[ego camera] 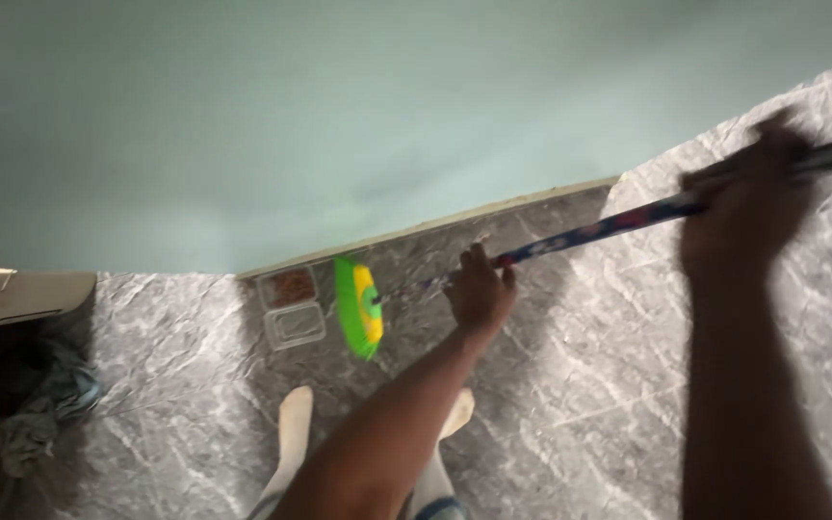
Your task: Sweeping the floor and moving plastic containers using a broom.
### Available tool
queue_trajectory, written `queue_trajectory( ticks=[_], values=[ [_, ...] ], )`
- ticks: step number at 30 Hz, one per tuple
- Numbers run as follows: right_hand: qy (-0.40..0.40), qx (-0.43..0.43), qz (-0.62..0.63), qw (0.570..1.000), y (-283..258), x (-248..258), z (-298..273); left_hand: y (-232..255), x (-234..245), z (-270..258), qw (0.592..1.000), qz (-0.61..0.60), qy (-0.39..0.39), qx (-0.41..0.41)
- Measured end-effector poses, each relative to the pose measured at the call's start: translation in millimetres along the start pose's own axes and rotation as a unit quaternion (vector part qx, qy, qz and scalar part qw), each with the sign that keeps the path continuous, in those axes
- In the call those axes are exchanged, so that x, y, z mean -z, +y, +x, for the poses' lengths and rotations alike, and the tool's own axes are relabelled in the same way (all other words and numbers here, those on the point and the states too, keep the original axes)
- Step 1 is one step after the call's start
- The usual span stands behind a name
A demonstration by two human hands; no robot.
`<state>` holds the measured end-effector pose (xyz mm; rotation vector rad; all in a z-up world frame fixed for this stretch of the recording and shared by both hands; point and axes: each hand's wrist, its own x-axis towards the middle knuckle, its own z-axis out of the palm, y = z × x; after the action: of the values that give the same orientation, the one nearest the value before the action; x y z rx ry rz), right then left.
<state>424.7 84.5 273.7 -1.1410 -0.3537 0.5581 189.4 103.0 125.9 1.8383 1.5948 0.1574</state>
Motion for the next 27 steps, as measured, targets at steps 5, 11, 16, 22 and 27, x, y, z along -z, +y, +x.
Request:
queue_trajectory(
  ticks=[5, 11, 16, 22, 27],
  values=[
    [-0.008, -0.100, 0.074, 0.992, -4, 18, 3, 34, -96, 44, 0.996, 0.006, 0.008, 0.084],
    [-0.046, -0.056, 0.061, 0.996, -53, 101, 7, 85, -159, 39, 1.000, 0.027, -0.007, -0.006],
    [0.014, 0.035, -0.033, 0.999, -107, 149, -6, 139, -193, 17, 0.990, -0.067, 0.000, -0.120],
    [-0.016, 0.095, -0.142, 0.985, -164, 162, -28, 198, -202, 7, 0.959, -0.118, -0.129, -0.224],
    [0.064, 0.113, -0.131, 0.983, -191, 126, -59, 202, -166, -7, 0.941, -0.083, -0.171, -0.281]
  ],
)
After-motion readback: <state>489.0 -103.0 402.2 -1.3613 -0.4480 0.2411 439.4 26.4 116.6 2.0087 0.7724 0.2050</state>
